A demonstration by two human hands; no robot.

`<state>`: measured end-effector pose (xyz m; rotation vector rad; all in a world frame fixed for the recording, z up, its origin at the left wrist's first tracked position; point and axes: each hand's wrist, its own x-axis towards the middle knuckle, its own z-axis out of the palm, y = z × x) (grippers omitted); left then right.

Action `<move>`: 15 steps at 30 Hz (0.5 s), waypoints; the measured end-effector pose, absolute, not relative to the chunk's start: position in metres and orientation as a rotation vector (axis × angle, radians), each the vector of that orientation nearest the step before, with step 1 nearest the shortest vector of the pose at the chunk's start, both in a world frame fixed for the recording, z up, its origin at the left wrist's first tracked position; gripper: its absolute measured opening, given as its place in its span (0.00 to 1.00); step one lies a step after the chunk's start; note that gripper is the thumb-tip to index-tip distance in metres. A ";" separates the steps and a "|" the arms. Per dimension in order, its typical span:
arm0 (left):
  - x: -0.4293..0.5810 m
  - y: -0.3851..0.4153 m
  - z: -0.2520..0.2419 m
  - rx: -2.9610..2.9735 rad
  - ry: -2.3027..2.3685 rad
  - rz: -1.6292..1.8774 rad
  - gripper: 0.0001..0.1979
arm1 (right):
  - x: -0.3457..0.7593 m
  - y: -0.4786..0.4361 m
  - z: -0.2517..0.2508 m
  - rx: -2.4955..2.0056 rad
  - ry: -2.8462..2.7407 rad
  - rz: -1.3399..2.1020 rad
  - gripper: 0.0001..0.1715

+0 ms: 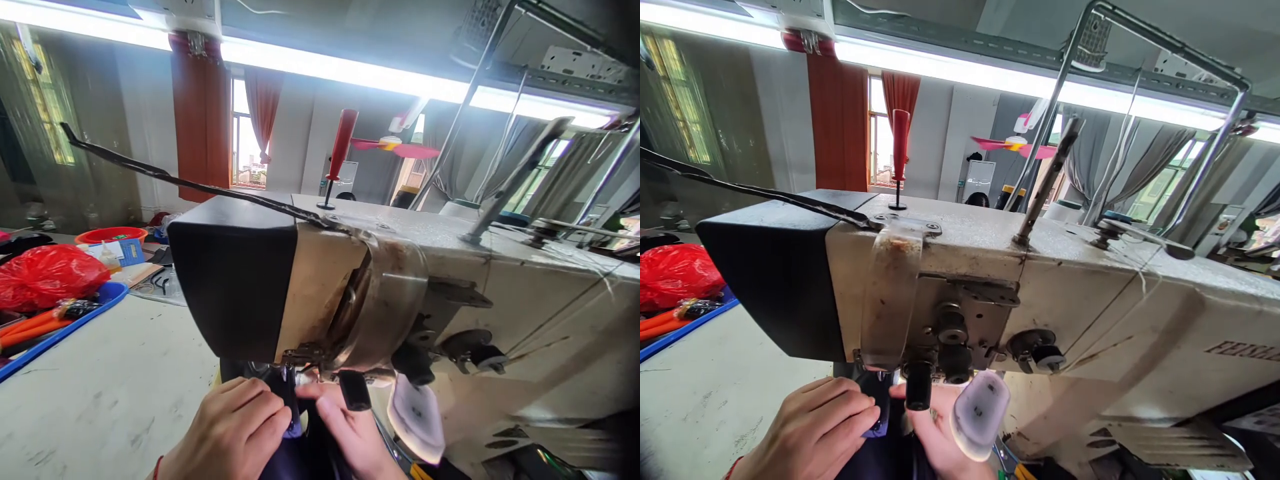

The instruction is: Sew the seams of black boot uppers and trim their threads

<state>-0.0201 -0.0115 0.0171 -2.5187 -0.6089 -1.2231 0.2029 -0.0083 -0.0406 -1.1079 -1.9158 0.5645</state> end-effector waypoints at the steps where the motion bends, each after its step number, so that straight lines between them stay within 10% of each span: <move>1: -0.021 -0.011 0.017 -2.525 -0.595 -1.208 0.10 | 0.202 -0.010 -0.039 -1.066 -1.960 0.557 0.16; 15: -0.014 0.005 0.005 -2.460 -0.598 -1.290 0.12 | 0.191 -0.002 -0.034 -1.012 -1.836 0.809 0.26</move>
